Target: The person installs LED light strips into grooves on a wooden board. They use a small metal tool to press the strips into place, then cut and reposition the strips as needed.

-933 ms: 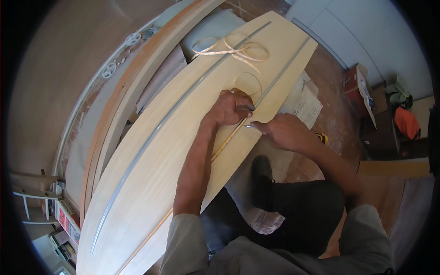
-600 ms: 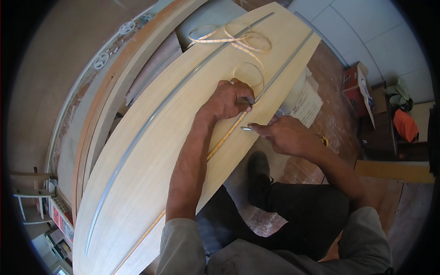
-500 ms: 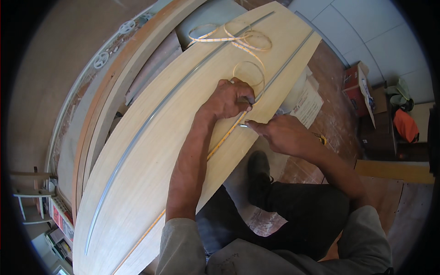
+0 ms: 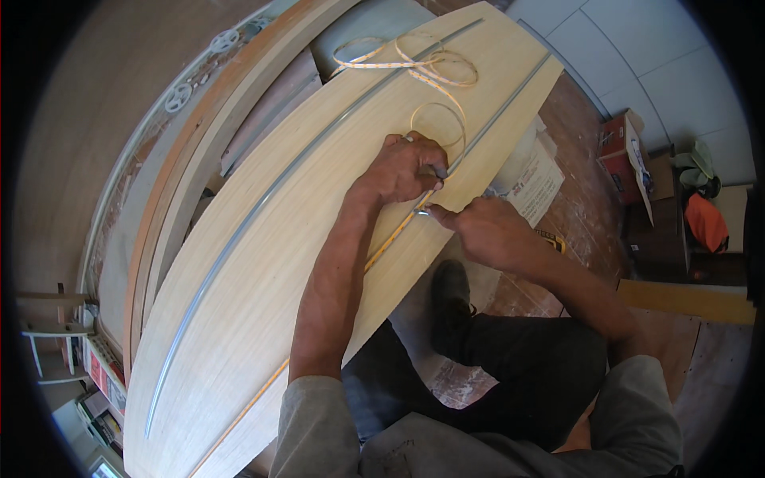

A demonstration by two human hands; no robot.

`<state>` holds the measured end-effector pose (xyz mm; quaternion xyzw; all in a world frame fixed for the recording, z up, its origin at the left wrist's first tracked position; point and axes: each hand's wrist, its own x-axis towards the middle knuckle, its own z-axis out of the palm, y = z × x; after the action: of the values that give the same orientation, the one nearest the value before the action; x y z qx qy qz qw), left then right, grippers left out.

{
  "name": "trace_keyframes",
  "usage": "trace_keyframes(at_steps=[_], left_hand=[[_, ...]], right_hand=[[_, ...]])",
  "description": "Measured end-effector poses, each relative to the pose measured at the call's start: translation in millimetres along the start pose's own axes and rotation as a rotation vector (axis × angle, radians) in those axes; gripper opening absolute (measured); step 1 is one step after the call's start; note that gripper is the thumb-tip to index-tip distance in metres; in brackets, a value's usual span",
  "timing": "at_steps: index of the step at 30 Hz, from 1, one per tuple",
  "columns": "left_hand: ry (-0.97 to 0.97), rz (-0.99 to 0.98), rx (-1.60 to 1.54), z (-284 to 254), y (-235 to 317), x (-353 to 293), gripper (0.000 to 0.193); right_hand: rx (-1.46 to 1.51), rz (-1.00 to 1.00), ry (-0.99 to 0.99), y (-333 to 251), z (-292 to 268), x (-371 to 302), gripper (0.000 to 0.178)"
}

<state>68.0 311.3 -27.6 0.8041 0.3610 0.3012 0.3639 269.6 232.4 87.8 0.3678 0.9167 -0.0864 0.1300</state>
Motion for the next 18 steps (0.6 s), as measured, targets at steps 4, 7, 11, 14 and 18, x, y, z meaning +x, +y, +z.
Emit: trace_keyframes(at_steps=[4,7,11,14,18], left_hand=[[0.012,0.013,-0.023,3.2,-8.8,-0.5,0.019],[0.018,0.012,-0.048,5.3,-8.6,-0.6,0.022],[0.087,0.08,-0.019,6.8,3.5,6.8,0.023],[0.124,0.184,-0.051,1.8,-7.1,2.4,0.022],[0.165,0.186,-0.084,1.2,-5.6,1.3,0.019]], right_hand=[[-0.021,0.017,-0.031,-19.9,-17.1,4.6,0.046],[-0.059,0.013,-0.029,-22.2,-16.2,5.3,0.038],[-0.115,-0.113,0.014,-19.5,-17.5,6.3,0.021],[-0.086,-0.132,-0.002,-24.1,-23.5,21.7,0.032],[-0.076,-0.018,-0.03,-6.3,-24.6,24.2,0.018]])
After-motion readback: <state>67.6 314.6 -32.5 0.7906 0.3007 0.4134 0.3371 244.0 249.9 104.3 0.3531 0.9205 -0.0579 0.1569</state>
